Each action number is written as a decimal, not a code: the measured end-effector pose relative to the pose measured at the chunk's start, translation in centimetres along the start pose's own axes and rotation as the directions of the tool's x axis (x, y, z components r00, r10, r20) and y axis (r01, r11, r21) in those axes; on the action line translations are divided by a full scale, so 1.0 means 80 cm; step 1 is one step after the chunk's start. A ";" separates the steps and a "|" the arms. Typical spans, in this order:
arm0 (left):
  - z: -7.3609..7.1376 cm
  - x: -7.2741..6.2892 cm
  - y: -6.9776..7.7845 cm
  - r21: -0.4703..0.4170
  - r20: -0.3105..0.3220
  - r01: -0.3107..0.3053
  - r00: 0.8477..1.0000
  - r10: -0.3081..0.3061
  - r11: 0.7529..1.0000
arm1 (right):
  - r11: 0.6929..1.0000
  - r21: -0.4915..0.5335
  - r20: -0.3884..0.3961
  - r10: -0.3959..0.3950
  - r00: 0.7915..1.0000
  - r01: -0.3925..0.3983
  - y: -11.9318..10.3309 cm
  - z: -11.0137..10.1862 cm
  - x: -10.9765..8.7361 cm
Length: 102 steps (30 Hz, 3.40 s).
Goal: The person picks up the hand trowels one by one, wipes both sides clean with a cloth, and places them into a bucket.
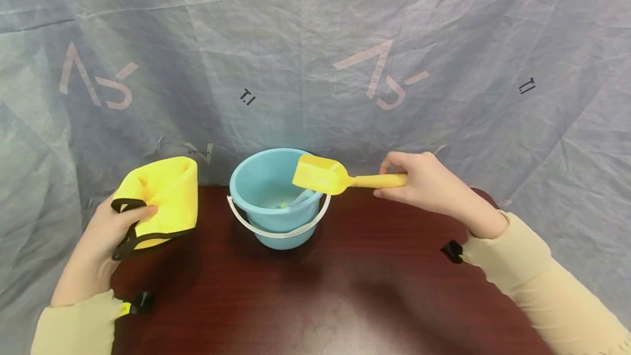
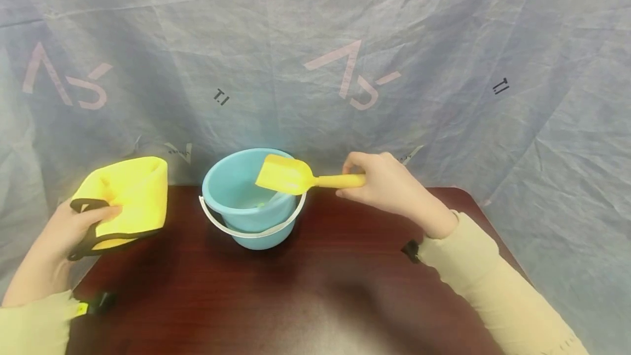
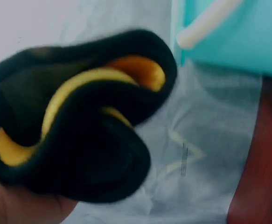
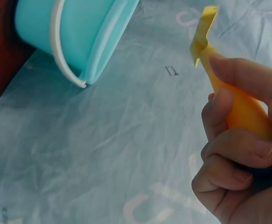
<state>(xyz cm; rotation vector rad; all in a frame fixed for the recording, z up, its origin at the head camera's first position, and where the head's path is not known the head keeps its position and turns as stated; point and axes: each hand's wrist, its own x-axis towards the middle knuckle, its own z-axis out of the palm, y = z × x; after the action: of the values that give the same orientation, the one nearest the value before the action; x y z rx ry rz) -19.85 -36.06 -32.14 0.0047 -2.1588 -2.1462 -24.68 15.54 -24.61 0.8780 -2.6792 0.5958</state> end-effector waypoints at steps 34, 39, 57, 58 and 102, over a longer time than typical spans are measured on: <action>0.022 0.127 -0.145 0.945 0.034 -0.147 0.931 0.362 0.290 | 0.984 0.045 0.330 0.149 0.932 -0.173 -0.068 0.120 0.154; 0.023 0.131 -0.159 0.954 0.056 -0.145 0.947 0.317 0.263 | 0.991 -0.004 0.338 0.130 0.932 -0.137 -0.075 0.146 0.167; 0.047 0.138 -0.180 0.975 0.025 -0.021 1.000 -0.017 0.223 | 0.965 -0.199 0.391 0.238 0.889 -0.171 -0.093 0.212 0.177; 0.048 0.138 -0.180 0.975 0.024 -0.017 0.999 -0.030 0.221 | 0.964 -0.207 0.395 0.239 0.887 -0.168 -0.094 0.214 0.177; 0.151 0.051 0.051 0.937 0.186 -0.291 0.885 0.428 0.195 | 0.988 -0.127 0.112 0.106 0.988 -0.092 -0.030 -0.008 0.071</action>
<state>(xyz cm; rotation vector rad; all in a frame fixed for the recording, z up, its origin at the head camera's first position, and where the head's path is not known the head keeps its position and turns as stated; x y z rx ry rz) -24.51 -24.24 -27.80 -0.2580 -2.6224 -0.3101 -27.55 11.22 -21.24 0.7734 -2.8453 0.4077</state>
